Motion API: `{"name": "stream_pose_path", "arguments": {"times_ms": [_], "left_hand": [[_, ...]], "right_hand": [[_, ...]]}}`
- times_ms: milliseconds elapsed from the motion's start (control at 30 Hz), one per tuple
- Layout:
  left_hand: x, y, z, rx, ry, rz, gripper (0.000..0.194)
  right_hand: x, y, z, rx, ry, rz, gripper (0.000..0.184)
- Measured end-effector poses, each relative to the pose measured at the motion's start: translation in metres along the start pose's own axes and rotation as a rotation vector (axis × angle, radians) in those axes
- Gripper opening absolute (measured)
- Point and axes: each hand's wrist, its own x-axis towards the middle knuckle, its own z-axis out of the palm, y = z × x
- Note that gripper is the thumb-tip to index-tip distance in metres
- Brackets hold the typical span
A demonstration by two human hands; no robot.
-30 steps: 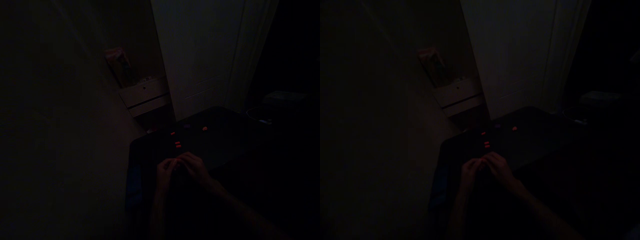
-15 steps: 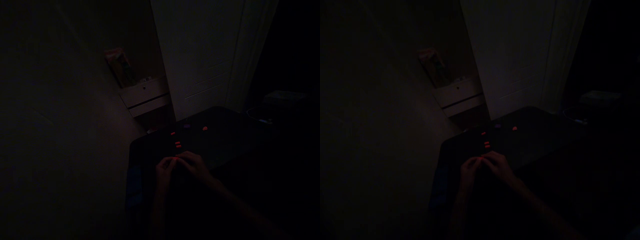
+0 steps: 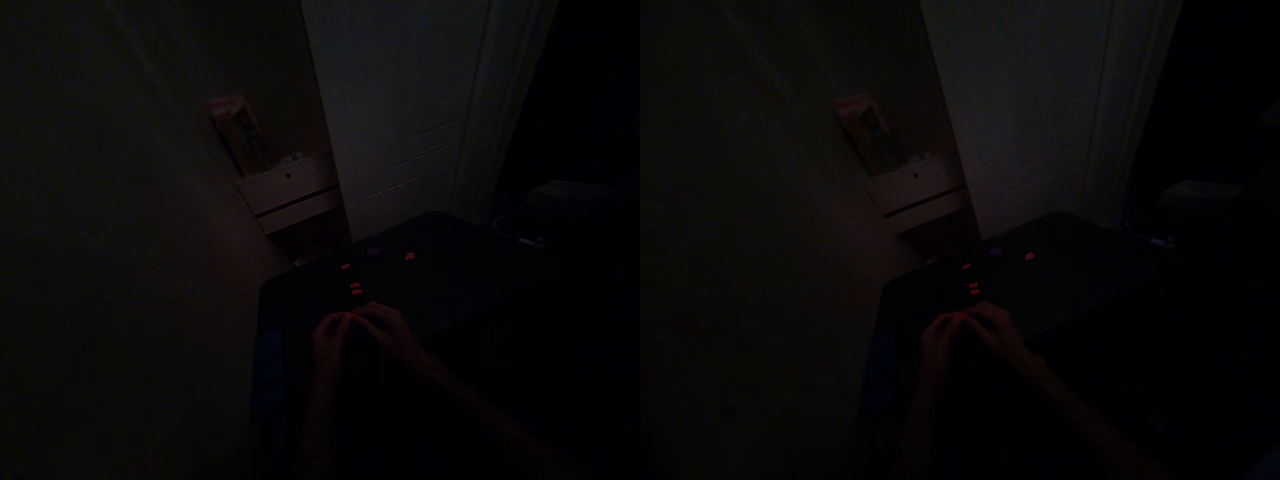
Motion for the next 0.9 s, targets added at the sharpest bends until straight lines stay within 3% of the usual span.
{"name": "stream_pose_path", "arguments": {"times_ms": [200,367,900], "left_hand": [[0.0008,-0.0014,-0.0003,-0.042,-0.028,-0.026,0.027],[0.0017,-0.0007,-0.0004,-0.014,-0.039,-0.031,0.031],[0.0001,0.0013,-0.0013,0.024,-0.056,0.034,0.030]], "right_hand": [[0.0014,0.0013,0.0009,0.026,0.032,-0.033,0.020],[-0.0005,0.0030,0.0017,0.025,0.068,0.021,0.022],[-0.0003,0.0016,0.0011,0.024,0.032,-0.028,0.016]]}}
